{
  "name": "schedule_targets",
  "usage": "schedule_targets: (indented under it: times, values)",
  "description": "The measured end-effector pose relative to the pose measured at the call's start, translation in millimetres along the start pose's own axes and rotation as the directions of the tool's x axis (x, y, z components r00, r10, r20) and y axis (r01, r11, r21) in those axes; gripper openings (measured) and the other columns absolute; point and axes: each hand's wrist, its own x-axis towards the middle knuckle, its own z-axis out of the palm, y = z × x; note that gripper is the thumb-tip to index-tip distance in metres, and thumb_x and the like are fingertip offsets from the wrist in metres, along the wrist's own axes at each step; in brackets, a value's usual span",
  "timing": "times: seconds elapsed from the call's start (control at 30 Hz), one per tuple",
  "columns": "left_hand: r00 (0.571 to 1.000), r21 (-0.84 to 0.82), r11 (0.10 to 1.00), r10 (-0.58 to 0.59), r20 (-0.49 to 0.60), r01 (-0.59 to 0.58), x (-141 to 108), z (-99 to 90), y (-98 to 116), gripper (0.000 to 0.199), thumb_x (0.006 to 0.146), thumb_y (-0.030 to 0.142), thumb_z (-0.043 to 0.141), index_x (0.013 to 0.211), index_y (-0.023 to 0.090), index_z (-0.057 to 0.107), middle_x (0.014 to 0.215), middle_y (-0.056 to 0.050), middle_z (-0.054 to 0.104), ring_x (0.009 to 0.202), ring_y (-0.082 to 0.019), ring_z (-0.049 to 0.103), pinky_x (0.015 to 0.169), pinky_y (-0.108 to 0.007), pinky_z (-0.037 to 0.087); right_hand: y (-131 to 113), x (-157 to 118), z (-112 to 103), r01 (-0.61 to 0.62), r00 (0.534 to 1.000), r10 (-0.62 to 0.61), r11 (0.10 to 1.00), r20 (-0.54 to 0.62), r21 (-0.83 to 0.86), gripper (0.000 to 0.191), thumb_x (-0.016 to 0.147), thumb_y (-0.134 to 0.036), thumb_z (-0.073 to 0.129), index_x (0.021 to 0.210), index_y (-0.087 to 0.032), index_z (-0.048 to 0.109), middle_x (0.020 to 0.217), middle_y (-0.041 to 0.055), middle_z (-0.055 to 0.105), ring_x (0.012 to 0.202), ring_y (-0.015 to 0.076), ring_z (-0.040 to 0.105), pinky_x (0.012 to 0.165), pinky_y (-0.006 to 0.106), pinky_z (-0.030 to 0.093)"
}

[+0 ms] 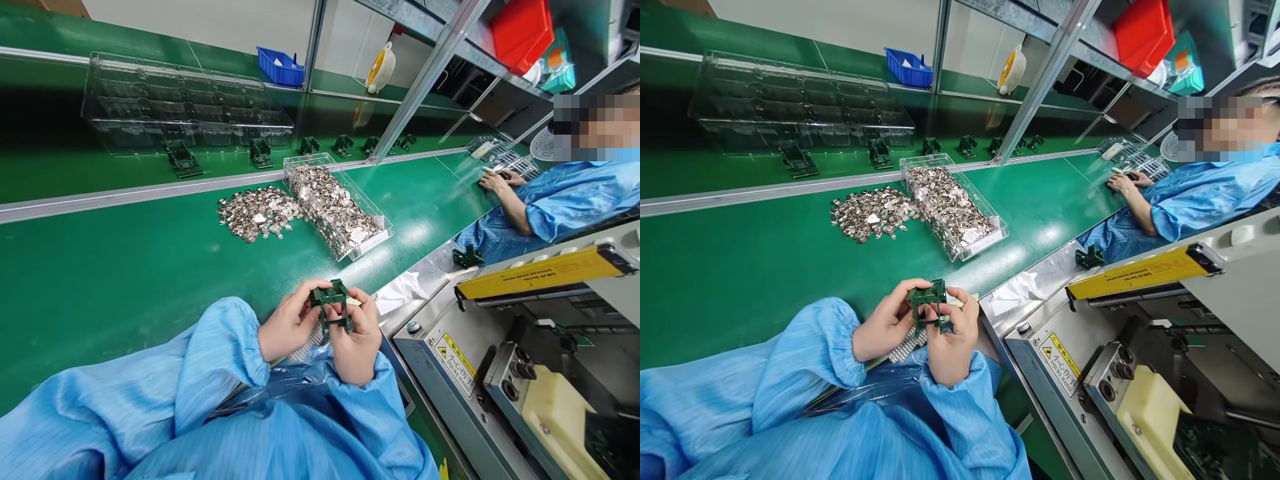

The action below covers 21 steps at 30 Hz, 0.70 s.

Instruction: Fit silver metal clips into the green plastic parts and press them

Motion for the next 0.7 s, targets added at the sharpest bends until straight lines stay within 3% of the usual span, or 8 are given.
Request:
schedule_targets:
  times: [0.13,0.3,0.37,0.43,0.53,0.63,0.7]
  values:
    - [0.999,0.03,0.999,0.046,-0.008,-0.045,-1,0.5,3,0.034,0.088,0.012,0.045,0.122,0.021,0.046,0.078,0.001,0.058,0.055,-0.01,0.047,0.053,-0.023,0.038,-1,-1,5,-0.109,0.994,0.113,0.978,-0.01,0.178,0.014,0.084,-0.027,0.066,0.074,-0.021,0.059,0.108,0.0085,0.057,0.103,0.023,0.057,0.087,0.038,0.047]
    - [1.0,-0.001,1.0,0.022,0.018,-0.022,0,-1.1,1,0.032,0.089,0.017,0.05,0.121,0.021,0.047,0.082,0.0,0.059,0.055,-0.01,0.046,0.052,-0.022,0.037,3,-3,8,-0.28,0.958,0.271,0.824,0.091,0.492,0.023,0.082,-0.028,0.068,0.072,-0.021,0.048,0.108,0.0077,0.058,0.097,0.0204,0.06,0.078,0.032,0.051]
    - [0.999,0.001,1.0,-0.022,0.025,0.022,1,-3.5,1,0.033,0.09,0.021,0.051,0.123,0.021,0.048,0.088,-0.002,0.062,0.061,-0.011,0.052,0.055,-0.023,0.041,4,-5,-1,-0.278,0.96,0.243,0.803,0.136,0.527,0.014,0.083,-0.024,0.067,0.085,-0.022,0.053,0.117,0.0086,0.058,0.103,0.0207,0.06,0.079,0.032,0.052]
    - [0.996,-0.012,0.997,-0.078,0.039,0.079,1,-5.5,5,0.035,0.091,0.022,0.051,0.126,0.02,0.047,0.095,-0.006,0.064,0.074,-0.015,0.06,0.064,-0.025,0.048,4,-7,-15,-0.222,0.973,0.159,0.847,0.167,0.482,0.031,0.084,-0.021,0.065,0.113,-0.025,0.055,0.133,0.0106,0.052,0.115,0.0231,0.056,0.083,0.033,0.051]
    - [0.978,-0.044,0.992,-0.11,0.178,0.12,-2,-4.4,25,0.038,0.091,0.02,0.05,0.128,0.02,0.048,0.107,-0.009,0.066,0.094,-0.02,0.065,0.078,-0.03,0.054,0,-13,-43,-0.072,0.972,-0.007,0.941,0.234,0.33,0.068,0.082,-0.021,0.07,0.142,-0.03,0.04,0.148,0.0103,0.042,0.133,0.0277,0.042,0.098,0.04,0.046]
    - [0.91,-0.051,0.994,-0.07,0.41,0.099,1,0.6,55,0.043,0.089,0.017,0.051,0.132,0.024,0.05,0.113,-0.009,0.066,0.104,-0.023,0.065,0.084,-0.031,0.056,-6,-22,-80,0.026,0.965,-0.112,0.942,0.239,0.335,0.068,0.079,-0.034,0.077,0.139,-0.031,0.046,0.136,0.0088,0.054,0.127,0.0293,0.049,0.104,0.045,0.043]
    - [0.822,-0.055,0.995,-0.032,0.569,0.077,16,8.2,74,0.054,0.087,0.017,0.057,0.138,0.027,0.048,0.112,-0.009,0.069,0.101,-0.024,0.068,0.081,-0.032,0.058,-8,-31,-111,0.025,0.977,-0.101,0.928,0.189,0.371,0.064,0.077,-0.045,0.078,0.134,-0.031,0.052,0.125,0.0092,0.06,0.117,0.0295,0.057,0.101,0.046,0.047]
